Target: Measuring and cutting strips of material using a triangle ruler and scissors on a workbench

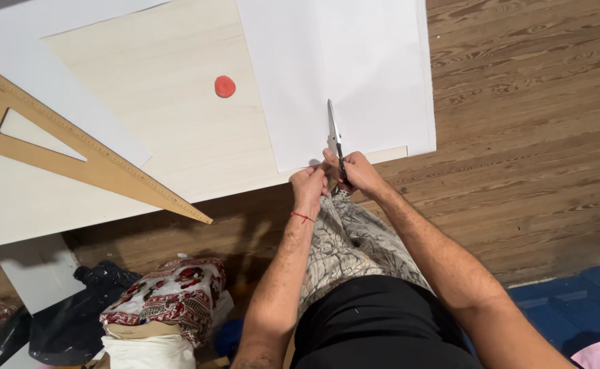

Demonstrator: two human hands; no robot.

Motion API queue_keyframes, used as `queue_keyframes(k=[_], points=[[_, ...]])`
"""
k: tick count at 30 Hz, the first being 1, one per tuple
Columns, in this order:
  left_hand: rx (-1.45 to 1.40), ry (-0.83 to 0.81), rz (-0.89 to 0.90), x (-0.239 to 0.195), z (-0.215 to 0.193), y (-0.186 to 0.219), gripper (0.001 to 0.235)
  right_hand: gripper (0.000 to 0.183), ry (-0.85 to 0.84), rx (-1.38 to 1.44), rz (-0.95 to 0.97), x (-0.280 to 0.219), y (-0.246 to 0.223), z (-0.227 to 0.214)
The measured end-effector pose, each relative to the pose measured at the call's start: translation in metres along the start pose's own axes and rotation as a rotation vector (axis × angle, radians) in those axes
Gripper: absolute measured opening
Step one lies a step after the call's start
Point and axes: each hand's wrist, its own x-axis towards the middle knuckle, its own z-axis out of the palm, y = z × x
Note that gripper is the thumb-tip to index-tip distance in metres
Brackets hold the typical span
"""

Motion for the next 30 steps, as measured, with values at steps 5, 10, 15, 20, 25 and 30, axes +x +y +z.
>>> queue_keyframes(k=[5, 10, 15, 20, 25, 30], points=[[-0.002, -0.021, -0.018, -0.016, 0.001, 0.018, 0.018, 0.074, 0.003, -0.001, -0.007, 0.008, -0.010, -0.002], [-0.021, -0.027, -0.032, -0.017, 0.001, 0.017, 0.018, 0.076, 0.014, 0.011, 0.000, 0.016, -0.020, 0.000], [-0.015, -0.022, -0.037, -0.015, 0.001, 0.015, 0.018, 0.075, 0.032, 0.024, 0.016, 0.023, -0.032, -0.001], [0.007, -0.027, -0.056, -0.033, 0.002, 0.036, 0.019, 0.076, 0.020, 0.027, 0.016, 0.040, -0.035, -0.007], [0.029, -0.024, -0.052, -0.044, 0.002, 0.051, 0.026, 0.075, 0.024, 0.047, 0.025, 0.052, -0.043, -0.013], [0.029, -0.031, -0.062, -0.050, 0.001, 0.059, 0.030, 0.075, 0.026, 0.068, 0.023, 0.069, -0.046, -0.016]])
